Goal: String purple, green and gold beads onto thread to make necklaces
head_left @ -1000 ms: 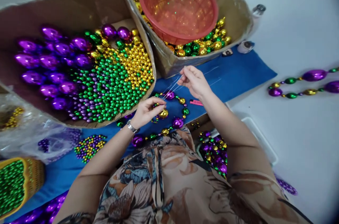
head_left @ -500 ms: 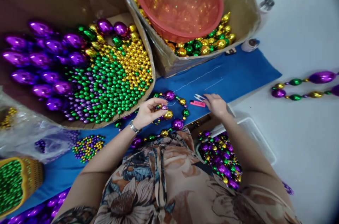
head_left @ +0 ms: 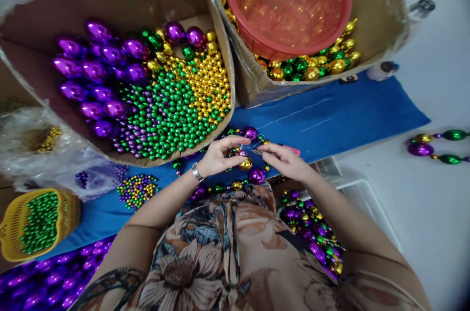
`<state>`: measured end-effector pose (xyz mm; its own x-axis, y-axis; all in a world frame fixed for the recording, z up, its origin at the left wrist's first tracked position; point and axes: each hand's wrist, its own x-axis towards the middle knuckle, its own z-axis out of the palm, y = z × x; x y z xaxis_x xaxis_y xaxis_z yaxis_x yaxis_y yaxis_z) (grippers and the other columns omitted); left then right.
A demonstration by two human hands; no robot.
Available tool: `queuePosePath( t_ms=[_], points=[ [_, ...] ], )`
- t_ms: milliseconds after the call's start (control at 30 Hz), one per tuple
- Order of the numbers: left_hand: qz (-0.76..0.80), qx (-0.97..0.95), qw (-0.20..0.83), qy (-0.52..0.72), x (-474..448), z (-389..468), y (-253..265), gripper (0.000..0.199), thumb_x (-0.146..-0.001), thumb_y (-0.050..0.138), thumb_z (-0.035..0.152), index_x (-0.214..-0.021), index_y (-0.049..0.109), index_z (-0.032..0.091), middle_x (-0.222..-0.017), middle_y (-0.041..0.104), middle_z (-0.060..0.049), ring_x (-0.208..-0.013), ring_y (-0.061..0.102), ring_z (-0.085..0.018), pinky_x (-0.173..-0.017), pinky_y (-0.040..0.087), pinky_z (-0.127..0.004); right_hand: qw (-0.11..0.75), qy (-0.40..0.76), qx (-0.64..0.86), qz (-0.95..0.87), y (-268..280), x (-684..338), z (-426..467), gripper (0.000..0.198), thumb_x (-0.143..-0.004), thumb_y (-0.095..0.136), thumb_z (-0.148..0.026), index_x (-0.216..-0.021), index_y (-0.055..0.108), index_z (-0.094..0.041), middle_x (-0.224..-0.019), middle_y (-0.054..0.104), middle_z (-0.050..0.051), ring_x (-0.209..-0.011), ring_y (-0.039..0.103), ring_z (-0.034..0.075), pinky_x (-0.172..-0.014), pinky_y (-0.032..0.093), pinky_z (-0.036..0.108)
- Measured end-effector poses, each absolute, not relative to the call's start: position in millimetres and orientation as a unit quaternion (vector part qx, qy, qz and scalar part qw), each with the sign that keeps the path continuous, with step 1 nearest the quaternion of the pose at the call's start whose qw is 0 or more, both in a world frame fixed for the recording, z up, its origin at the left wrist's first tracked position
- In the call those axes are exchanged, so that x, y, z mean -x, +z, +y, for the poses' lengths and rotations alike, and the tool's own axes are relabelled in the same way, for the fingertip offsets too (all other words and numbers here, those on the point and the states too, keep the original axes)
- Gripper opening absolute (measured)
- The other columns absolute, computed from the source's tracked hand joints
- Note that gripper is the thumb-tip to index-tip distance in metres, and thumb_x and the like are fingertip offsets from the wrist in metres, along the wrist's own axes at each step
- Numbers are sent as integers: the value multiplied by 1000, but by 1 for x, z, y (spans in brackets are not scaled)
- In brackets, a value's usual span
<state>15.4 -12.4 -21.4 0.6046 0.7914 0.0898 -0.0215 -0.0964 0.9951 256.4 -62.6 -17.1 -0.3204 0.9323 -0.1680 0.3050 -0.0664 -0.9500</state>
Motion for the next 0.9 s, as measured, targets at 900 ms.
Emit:
queuePosePath(
  t_ms=[900],
  points=[
    [242,-723,558,326,-18,-10,-20,43,-80,74,27,-121,65,20,-120,67,-11,-106,65,-19,-93,54,-32,313,452,473,-689,-17,-244,-60,28,-96,49,-40,-105,68,-21,-96,70,4,-87,65,15,-78,50,27]
  ],
)
